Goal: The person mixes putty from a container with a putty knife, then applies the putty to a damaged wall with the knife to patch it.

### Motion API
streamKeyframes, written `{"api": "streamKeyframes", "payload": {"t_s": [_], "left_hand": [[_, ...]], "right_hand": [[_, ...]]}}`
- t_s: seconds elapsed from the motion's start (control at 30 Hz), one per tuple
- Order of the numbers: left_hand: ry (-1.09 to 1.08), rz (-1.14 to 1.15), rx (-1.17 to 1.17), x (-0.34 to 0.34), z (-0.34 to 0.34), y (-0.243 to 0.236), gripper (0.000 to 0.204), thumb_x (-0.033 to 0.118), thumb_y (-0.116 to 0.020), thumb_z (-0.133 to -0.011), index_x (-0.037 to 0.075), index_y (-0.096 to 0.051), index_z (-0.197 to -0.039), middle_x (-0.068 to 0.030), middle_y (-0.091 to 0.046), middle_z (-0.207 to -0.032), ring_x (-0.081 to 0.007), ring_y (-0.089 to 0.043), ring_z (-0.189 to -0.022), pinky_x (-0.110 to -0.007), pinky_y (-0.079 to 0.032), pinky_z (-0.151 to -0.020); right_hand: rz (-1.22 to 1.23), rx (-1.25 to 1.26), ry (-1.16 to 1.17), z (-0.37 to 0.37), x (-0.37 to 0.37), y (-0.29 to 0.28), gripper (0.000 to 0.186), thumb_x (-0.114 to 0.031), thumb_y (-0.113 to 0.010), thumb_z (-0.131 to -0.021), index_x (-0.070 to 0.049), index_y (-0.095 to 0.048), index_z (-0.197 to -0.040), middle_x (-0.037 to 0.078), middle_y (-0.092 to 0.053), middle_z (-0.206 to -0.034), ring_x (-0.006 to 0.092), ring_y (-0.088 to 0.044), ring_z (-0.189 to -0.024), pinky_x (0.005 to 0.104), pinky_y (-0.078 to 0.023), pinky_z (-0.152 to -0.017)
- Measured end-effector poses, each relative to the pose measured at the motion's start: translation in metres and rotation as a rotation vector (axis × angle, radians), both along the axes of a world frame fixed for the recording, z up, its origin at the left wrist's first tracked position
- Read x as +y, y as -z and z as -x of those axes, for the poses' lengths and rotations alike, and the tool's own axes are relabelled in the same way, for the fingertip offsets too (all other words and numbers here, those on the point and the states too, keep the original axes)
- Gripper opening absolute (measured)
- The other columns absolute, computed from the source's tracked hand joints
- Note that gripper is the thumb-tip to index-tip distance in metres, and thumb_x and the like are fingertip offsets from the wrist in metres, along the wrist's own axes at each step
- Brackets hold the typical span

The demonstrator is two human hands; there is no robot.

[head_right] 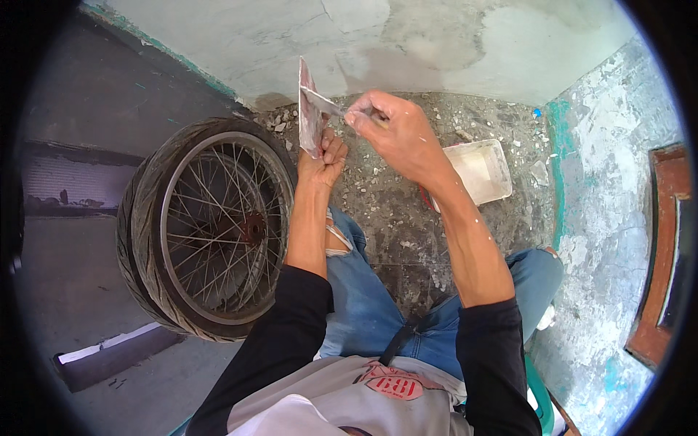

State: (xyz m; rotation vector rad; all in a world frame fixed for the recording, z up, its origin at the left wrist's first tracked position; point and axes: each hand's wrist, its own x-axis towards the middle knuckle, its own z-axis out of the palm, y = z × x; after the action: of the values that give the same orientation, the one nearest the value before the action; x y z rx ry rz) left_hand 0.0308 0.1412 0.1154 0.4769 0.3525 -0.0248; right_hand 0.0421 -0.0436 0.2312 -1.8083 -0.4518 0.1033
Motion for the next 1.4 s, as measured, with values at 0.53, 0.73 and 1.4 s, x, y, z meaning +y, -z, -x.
{"api": "streamKeyframes", "payload": {"t_s": [0.53, 0.73, 1.4], "left_hand": [[-0.281, -0.383, 0.124, -0.001, -0.011, -0.008, 0.033, 0.040, -0.059, -0.106, 0.007, -0.060, -0.111, -0.0001, -0.066, -0.085, -0.0072, -0.059, -0.058, -0.022, -0.038, -0.040], [-0.665, -0.926, 0.104, -0.004, -0.004, -0.030, 0.049, 0.041, -0.050, -0.110, -0.004, -0.050, -0.129, -0.0160, -0.063, -0.118, -0.0233, -0.064, -0.103, -0.037, -0.054, -0.088], [-0.375, -1.345, -0.131, -0.033, 0.000, -0.029, 0.051, 0.037, -0.051, -0.109, -0.008, -0.053, -0.133, -0.0285, -0.065, -0.120, -0.0362, -0.064, -0.110, -0.043, -0.048, -0.095]], "right_hand": [[-0.198, 0.342, -0.042, 0.030, -0.069, 0.011, 0.015, -0.019, -0.071, -0.099, -0.005, -0.070, -0.101, 0.002, -0.065, -0.080, 0.0045, -0.054, -0.067, 0.0216, -0.040, -0.056], [-0.555, 0.590, 0.053, -0.024, -0.088, 0.067, 0.014, -0.023, -0.066, -0.100, -0.009, -0.065, -0.100, 0.009, -0.066, -0.076, 0.0115, -0.052, -0.052, 0.0266, -0.038, -0.047], [0.578, -0.642, 0.438, -0.023, -0.035, 0.059, 0.015, -0.024, -0.068, -0.094, -0.011, -0.066, -0.101, 0.009, -0.063, -0.090, 0.0304, -0.067, -0.080, 0.0416, -0.052, -0.069]]}}
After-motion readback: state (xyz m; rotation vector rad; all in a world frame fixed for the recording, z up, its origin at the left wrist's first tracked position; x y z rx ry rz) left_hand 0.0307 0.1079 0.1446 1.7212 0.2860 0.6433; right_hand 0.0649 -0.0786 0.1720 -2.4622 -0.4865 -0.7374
